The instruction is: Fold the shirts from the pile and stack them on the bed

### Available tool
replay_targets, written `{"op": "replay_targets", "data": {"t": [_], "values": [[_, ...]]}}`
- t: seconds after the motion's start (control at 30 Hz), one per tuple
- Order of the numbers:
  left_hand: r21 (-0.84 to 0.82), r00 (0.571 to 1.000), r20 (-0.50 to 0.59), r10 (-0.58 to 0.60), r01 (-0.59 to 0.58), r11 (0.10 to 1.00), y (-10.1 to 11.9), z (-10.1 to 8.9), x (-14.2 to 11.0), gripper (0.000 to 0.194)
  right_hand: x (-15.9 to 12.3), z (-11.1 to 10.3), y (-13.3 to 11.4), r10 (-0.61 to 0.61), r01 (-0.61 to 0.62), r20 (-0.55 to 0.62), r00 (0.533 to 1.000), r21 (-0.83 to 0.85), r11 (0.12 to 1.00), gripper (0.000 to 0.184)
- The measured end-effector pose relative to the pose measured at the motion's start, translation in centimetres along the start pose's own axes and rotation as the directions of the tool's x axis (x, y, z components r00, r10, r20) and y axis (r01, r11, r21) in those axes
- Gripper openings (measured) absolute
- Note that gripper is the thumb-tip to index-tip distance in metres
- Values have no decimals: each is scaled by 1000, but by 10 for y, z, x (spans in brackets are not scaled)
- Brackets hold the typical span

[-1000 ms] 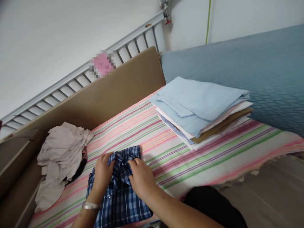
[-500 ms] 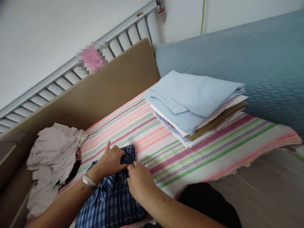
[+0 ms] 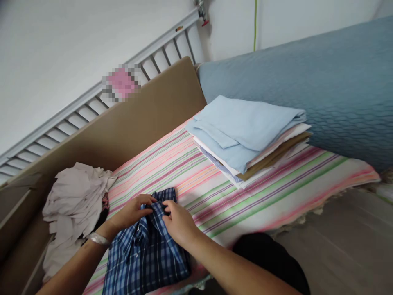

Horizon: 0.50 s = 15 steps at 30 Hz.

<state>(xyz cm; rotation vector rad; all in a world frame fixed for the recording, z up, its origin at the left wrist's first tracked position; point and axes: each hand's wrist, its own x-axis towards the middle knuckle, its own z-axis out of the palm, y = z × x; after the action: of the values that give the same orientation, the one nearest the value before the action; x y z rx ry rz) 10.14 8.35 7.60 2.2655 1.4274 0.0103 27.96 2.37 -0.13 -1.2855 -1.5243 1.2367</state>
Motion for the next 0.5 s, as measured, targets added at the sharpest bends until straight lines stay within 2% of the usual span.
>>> {"op": "replay_targets", "data": {"t": [0.13, 0.23, 0.3, 0.4, 0.5], "values": [[-54, 997, -66, 40, -43, 998, 8, -1, 0, 11, 5, 7, 4, -61, 58, 30, 998, 80, 995, 49], [-1, 992, -115, 40, -41, 999, 10, 7, 10, 12, 13, 12, 6, -16, 4, 76, 997, 162, 987, 55], [100, 991, -136, -10, 24, 995, 12, 17, 20, 11, 20, 14, 8, 30, -45, 86, 996, 182, 982, 57], [234, 988, -135, -73, 103, 967, 15, 36, 31, 11, 30, 13, 12, 126, -135, 67, 990, 139, 981, 58], [264, 988, -137, -73, 107, 958, 19, 53, 35, 10, 34, 4, 17, 187, -186, 56, 981, -26, 982, 52]]}}
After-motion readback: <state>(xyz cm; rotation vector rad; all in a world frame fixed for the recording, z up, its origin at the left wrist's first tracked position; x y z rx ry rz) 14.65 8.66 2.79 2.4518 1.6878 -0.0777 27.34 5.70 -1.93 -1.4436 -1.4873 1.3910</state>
